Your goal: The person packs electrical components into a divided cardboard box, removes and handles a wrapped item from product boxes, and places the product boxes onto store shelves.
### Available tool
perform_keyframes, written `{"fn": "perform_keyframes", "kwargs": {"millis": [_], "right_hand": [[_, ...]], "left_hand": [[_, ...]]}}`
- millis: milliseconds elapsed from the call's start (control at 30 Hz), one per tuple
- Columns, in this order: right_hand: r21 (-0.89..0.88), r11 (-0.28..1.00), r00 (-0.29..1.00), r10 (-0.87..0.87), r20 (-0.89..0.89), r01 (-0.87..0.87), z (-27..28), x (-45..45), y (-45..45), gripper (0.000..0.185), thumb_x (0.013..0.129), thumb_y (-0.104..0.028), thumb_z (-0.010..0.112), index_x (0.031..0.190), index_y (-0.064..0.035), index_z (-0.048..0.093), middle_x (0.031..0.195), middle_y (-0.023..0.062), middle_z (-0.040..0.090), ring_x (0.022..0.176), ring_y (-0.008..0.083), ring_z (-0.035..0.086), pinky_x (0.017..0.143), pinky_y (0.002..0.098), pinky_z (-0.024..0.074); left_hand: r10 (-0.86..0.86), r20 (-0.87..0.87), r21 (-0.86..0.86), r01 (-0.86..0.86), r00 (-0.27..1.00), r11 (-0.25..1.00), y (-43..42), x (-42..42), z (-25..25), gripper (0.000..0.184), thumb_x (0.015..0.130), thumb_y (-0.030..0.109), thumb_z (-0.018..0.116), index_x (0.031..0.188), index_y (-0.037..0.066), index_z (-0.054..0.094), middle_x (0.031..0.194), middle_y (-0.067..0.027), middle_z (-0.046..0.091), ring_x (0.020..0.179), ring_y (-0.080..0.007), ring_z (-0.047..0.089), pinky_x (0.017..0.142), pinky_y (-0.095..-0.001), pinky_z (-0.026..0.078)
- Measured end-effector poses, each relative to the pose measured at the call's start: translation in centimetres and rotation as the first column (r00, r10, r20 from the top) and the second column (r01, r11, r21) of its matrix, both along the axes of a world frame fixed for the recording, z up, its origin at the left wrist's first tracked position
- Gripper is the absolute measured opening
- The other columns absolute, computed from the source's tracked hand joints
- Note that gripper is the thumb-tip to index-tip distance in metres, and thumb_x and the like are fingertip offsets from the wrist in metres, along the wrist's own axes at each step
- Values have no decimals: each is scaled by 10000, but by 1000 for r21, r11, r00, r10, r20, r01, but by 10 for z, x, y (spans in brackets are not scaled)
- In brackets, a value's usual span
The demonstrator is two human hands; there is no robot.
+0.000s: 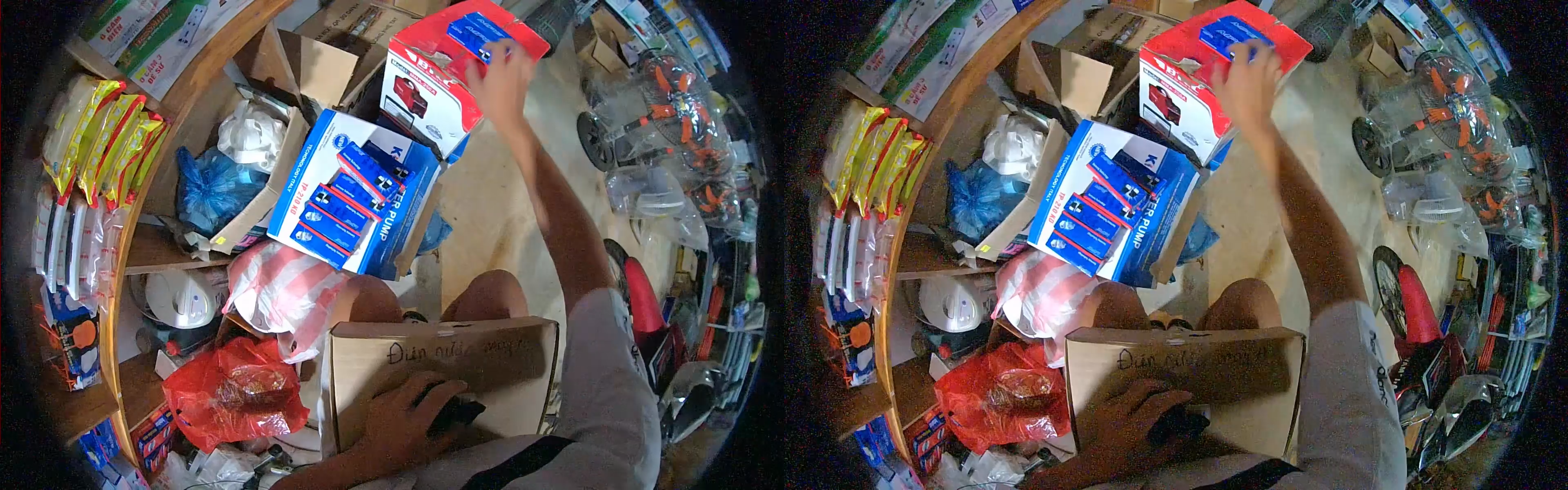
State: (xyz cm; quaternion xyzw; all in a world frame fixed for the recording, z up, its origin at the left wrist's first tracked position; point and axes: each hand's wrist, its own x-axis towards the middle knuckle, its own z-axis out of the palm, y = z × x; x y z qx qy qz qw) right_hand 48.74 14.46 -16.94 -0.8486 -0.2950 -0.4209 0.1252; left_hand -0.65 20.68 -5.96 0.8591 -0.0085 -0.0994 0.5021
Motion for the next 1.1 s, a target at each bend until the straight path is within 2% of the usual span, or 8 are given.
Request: {"fn": "perform_keyframes", "kwargs": {"millis": [133,333,467,633,867,933,1033,1100], "right_hand": [[103,825,621,494,-609,-556,-27,-116,24,518,829,-340,779,1214,-32,619,1245,271,565,1193,442,557,994,539,475],[-109,800,592,337,-732,-590,-79,-196,33,921,880,-396,737,1576,-14,270,1205,333,584,1133,520,572,980,529,480],[-203,818,712,312,-629,-538,-79,-200,36,840,886,-303,719,1547,27,320,1155,322,626,1110,496,595,953,561,488],[52,871,530,344,-775,-489,-68,-190,40,641,878,-224,695,1391,96,481,862,280,700,844,438,704,830,530,557],[461,806,364,583,-726,-371,-21,-192,7,463,877,-293,725,1166,64,667,923,280,711,852,430,708,783,459,563],[440,849,311,519,-796,-292,0,-198,-10,406,878,-289,754,1112,39,705,904,210,738,814,330,729,751,412,556],[712,699,-125,702,-701,-68,50,-220,-41,335,935,-223,749,1136,39,694,995,90,742,877,177,717,768,332,571],[756,648,-196,757,-624,96,73,-241,-62,346,948,-213,733,1187,29,670,1070,117,727,916,198,718,815,358,585]], "left_hand": [[11,80,-19,-9,997,1000,-1,0,-3,544,832,335,799,1313,165,613,1238,-125,598,995,-334,701,832,-444,600],[14,104,48,-19,994,999,-9,-6,-4,555,822,349,801,1313,167,615,1211,-118,608,1032,-337,686,850,-454,592],[64,110,76,-72,992,994,-13,-8,-7,527,814,330,802,1281,153,632,1171,-125,623,1044,-337,680,846,-456,590],[126,128,86,-137,984,987,-18,-12,-6,489,799,314,806,1220,121,651,1161,-132,635,993,-328,693,789,-445,601],[230,317,-67,-220,920,973,-26,-11,-13,379,780,154,824,1117,76,669,1038,-145,666,952,-354,695,795,-437,589],[230,330,-87,-213,916,973,-27,-12,-10,359,783,126,818,1107,73,672,1021,-152,669,955,-366,692,808,-433,584],[256,300,-94,-238,919,967,-31,-16,-8,330,796,126,810,1086,53,671,1023,-171,675,942,-382,687,802,-438,574],[267,321,-80,-255,909,964,-35,-19,-7,324,798,127,808,1082,49,672,1006,-167,677,925,-381,691,794,-439,575]]}}
